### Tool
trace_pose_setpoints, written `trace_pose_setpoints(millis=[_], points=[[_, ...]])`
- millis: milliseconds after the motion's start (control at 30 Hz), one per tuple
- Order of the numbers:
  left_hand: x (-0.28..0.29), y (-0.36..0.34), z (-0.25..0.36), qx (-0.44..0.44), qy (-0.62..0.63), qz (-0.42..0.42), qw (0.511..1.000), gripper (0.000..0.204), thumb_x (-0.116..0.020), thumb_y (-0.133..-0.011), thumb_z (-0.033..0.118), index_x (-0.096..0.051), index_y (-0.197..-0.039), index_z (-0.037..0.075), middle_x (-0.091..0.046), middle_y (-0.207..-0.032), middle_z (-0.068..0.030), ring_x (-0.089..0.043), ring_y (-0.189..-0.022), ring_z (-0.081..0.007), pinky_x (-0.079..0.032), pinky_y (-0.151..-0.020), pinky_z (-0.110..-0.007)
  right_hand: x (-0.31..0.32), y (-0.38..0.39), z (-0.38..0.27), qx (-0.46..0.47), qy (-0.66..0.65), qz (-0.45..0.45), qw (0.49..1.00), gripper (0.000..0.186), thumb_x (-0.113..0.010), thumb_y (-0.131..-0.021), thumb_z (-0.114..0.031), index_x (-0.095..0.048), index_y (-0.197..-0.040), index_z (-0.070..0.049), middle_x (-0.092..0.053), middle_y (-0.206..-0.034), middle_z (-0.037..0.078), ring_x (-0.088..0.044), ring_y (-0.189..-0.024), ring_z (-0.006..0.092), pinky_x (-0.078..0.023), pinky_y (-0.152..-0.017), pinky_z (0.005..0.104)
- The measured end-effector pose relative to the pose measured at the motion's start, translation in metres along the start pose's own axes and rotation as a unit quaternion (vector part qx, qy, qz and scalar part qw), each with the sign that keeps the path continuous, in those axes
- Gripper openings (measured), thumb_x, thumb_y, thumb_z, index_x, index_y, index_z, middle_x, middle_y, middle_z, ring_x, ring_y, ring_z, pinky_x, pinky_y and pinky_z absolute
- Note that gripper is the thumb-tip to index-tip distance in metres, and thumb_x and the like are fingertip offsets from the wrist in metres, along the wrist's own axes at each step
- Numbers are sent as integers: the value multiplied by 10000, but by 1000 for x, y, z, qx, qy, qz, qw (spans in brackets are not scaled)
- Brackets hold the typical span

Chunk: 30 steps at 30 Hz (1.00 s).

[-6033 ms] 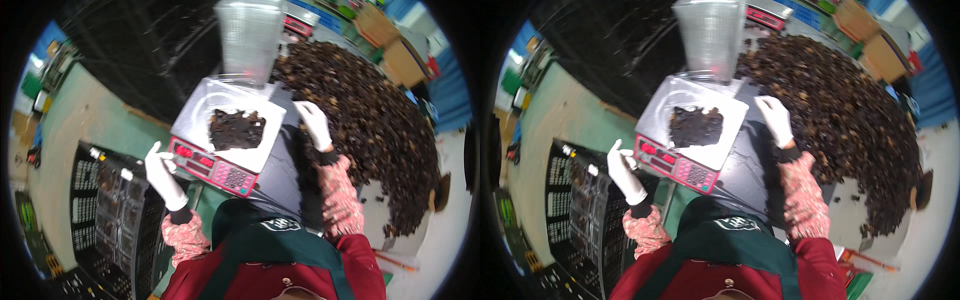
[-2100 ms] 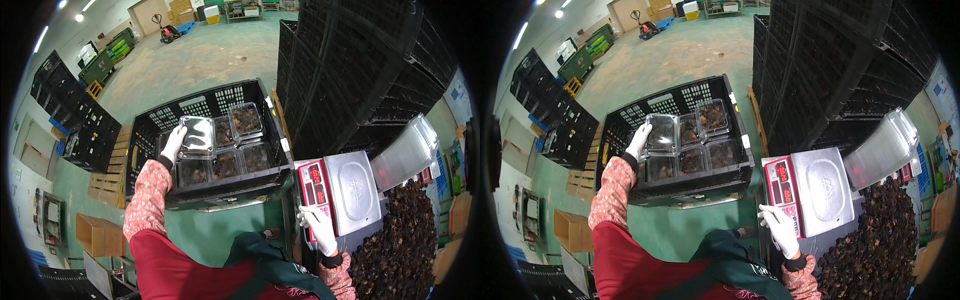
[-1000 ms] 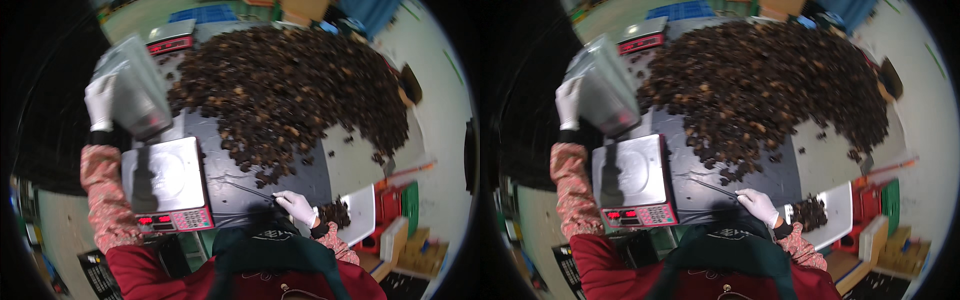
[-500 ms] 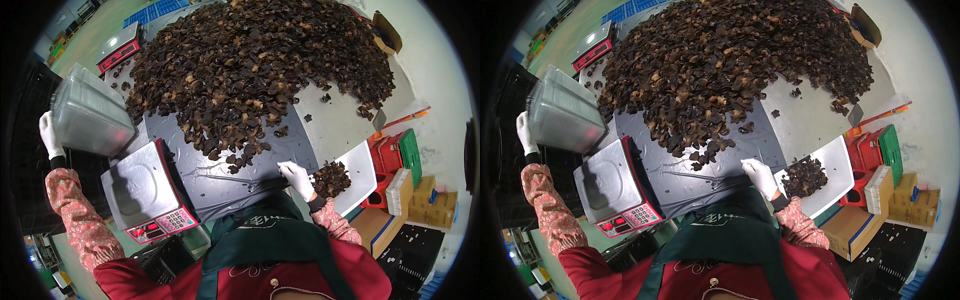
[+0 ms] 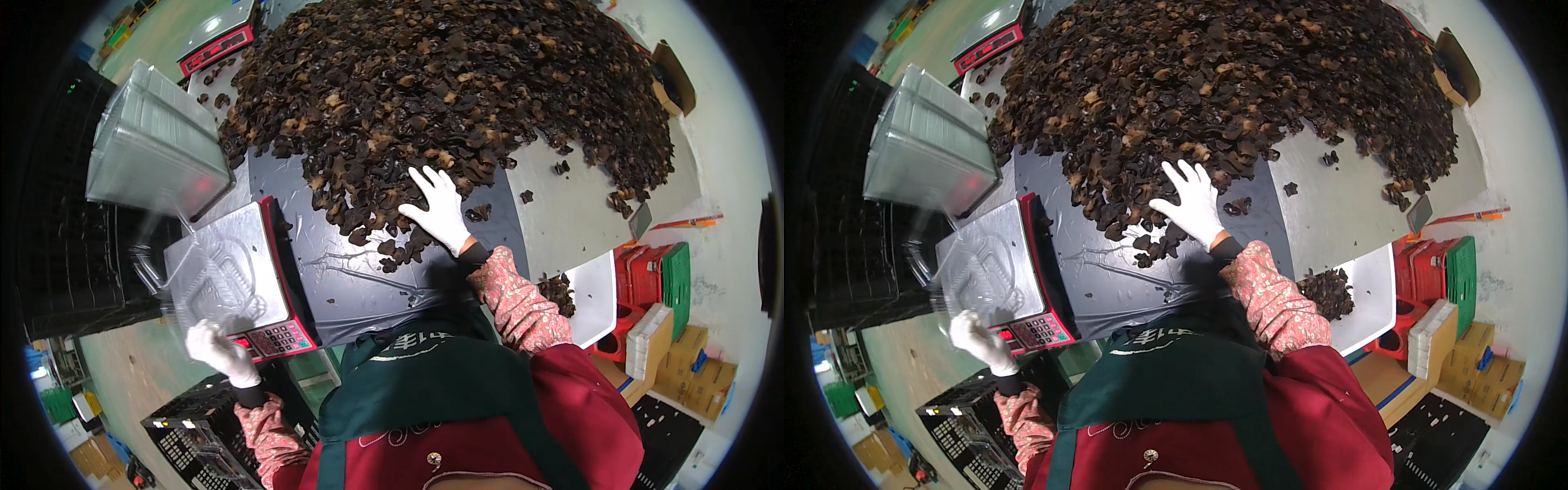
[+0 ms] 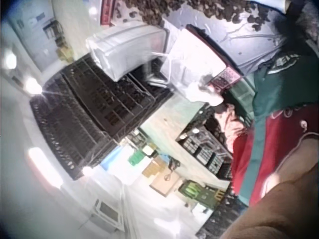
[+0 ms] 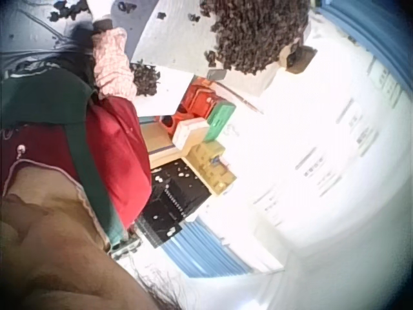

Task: The person sorts through a large pile of dried food items on a table, places portions onto a digital scale to measure them, and then puts the weighed portions into plastic containers.

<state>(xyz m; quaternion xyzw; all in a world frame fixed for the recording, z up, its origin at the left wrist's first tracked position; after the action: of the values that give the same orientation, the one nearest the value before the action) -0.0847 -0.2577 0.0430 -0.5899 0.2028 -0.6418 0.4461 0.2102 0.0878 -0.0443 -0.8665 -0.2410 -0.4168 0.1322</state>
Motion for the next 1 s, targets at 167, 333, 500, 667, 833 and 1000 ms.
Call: trace_pose_setpoints(millis=[167, 333, 500, 667, 833, 1000], points=[[-2, 38, 10, 19, -15, -90, 996, 246, -561, -808, -84, -540, -1019, 39, -575, -1083, -124, -525, -1118, -353, -391, -985, -476, -9, 12, -20, 111, 35, -28, 993, 797, -724, -739, -603, -544, -1383, -168, -425, -1457, 183, -300, -1388, 426, -258, -1113, 577], [-44, 19, 102, 21, 98, -168, 981, 355, -650, -812, -10, -601, -1163, 17, -518, -1277, -181, -513, -1172, -359, -397, -1021, -472, -2, 62, -31, 186, 124, -33, 974, 778, -809, -666, -516, -576, -1354, -236, -503, -1381, 153, -388, -1335, 424, -311, -1073, 580], [-169, 0, 158, 92, 87, -302, 945, 706, -750, -810, 246, -452, -1422, 57, -294, -1520, -296, -587, -1010, -443, -497, -857, -461, -9, 37, -18, 184, 95, 97, 973, 815, -777, -661, -520, -545, -1397, -258, -405, -1483, 213, -320, -1360, 490, -247, -1101, 611], [-222, -17, 154, 158, 69, -435, 884, 670, -799, -744, 204, -515, -1347, 141, -399, -1430, -225, -576, -1140, -400, -514, -913, -438, -8, -6, -29, 233, 167, -28, 958, 839, -753, -718, -546, -433, -1458, -314, -386, -1496, 150, -361, -1322, 432, -386, -972, 537], [-229, -2, 149, 170, 109, -349, 915, 346, -667, -740, 25, -611, -1076, 85, -505, -1248, -168, -614, -1023, -394, -524, -859, -419, -14, -5, -22, 353, 167, -134, 911, 561, -740, -758, -376, -586, -1285, -261, -501, -1341, 77, -489, -1117, 329, -483, -847, 441], [-192, -3, 155, 262, 154, -277, 912, 297, -673, -781, 66, -613, -1071, 93, -518, -1176, -171, -600, -1023, -376, -507, -857, -414, -9, 5, -1, 249, 24, -15, 968, 286, -718, -726, -212, -700, -1011, -203, -610, -1103, -10, -574, -994, 239, -529, -807, 343]])
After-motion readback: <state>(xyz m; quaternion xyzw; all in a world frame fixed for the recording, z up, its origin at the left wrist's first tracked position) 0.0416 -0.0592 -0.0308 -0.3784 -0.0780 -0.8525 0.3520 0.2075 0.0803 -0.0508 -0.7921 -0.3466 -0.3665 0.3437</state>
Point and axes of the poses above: each hand's wrist, its own y-axis away from the middle knuckle, its own x-axis out of the back of the hand, z = x × y, the point moved 2 cm from there along -y, towards the middle knuckle
